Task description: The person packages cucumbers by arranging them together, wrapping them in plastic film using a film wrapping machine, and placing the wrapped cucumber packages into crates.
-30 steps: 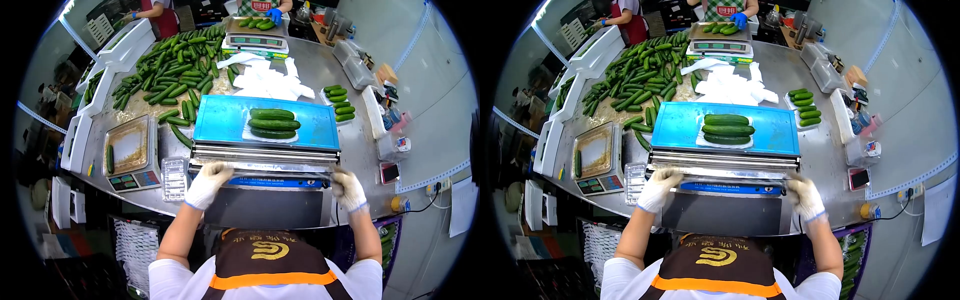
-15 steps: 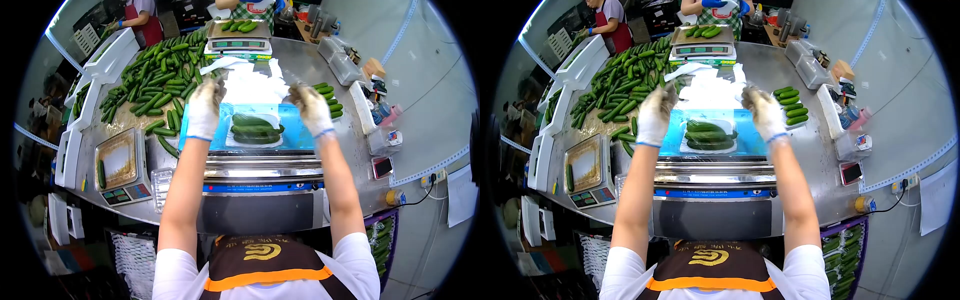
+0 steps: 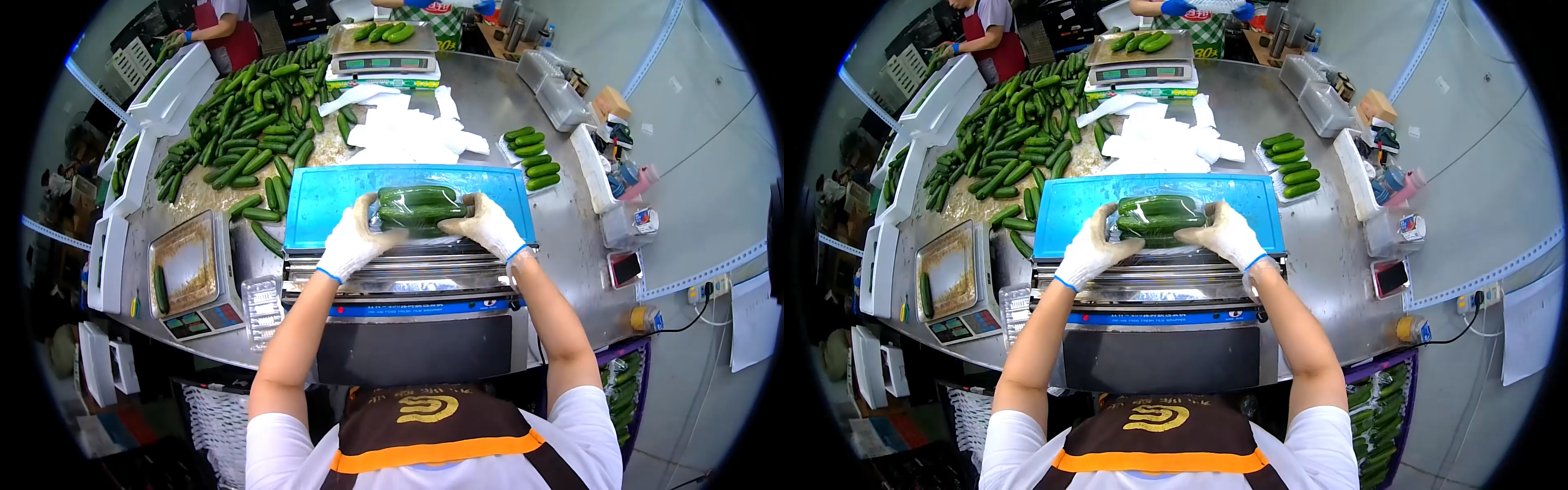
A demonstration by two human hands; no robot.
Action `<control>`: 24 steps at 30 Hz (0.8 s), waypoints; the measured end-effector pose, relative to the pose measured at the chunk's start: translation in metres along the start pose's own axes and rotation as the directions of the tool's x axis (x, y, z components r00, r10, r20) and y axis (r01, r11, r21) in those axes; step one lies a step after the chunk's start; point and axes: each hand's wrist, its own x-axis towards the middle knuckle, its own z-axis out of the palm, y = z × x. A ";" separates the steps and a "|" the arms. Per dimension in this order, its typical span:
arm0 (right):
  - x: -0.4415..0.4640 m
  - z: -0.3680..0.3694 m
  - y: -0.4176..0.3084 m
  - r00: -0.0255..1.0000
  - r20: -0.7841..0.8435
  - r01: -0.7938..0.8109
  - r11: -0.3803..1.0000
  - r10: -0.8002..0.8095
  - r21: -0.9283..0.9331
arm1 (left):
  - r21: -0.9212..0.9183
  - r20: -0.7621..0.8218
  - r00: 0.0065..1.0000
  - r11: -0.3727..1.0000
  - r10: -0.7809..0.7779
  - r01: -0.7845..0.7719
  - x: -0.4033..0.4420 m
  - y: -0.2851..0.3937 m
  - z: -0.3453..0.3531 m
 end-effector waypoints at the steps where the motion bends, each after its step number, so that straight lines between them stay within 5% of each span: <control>1: -0.001 0.002 0.000 0.998 0.043 -0.050 0.989 0.045 0.139 | -0.087 0.025 0.997 0.993 -0.078 0.080 0.002 0.000 0.000; 3: -0.003 0.005 0.004 0.983 0.146 -0.165 0.905 0.116 0.392 | -0.258 0.097 0.969 0.935 -0.226 0.244 0.002 0.005 -0.001; 6: -0.024 0.005 0.004 0.973 0.209 -0.227 0.596 0.100 0.770 | -0.371 0.003 0.970 0.901 -0.242 0.226 -0.018 0.010 -0.002; 10: -0.086 0.001 0.007 0.993 0.100 -0.109 0.737 0.057 0.667 | -0.442 0.061 0.978 0.873 -0.201 0.207 -0.093 0.040 -0.023; 13: -0.144 0.004 0.015 0.946 0.250 -0.318 0.743 0.206 0.589 | -0.472 0.120 0.964 0.841 -0.236 0.265 -0.155 0.023 0.000; 16: -0.195 0.023 0.044 0.954 0.253 -0.253 0.878 0.159 0.406 | -0.583 0.206 0.906 0.697 -0.369 0.417 -0.209 0.007 0.025; 18: -0.218 0.041 0.058 0.921 0.362 -0.364 0.654 0.145 0.663 | -0.629 0.200 0.883 0.635 -0.425 0.448 -0.228 -0.007 0.044; 21: -0.228 0.063 0.092 0.933 0.359 -0.254 0.731 0.013 0.633 | -0.599 0.306 0.905 0.679 -0.297 0.425 -0.222 -0.018 0.055; 22: -0.222 0.064 0.093 0.925 0.380 -0.254 0.733 -0.007 0.631 | -0.600 0.266 0.953 0.749 -0.145 0.282 -0.219 -0.027 0.056; 23: -0.216 0.069 0.109 0.887 0.459 -0.350 0.729 0.055 0.589 | -0.703 0.353 0.909 0.578 -0.223 0.415 -0.218 -0.027 0.057; 24: -0.207 0.067 0.118 0.787 0.616 -0.591 0.338 0.041 0.733 | -0.766 0.447 0.851 0.373 -0.276 0.524 -0.218 -0.026 0.059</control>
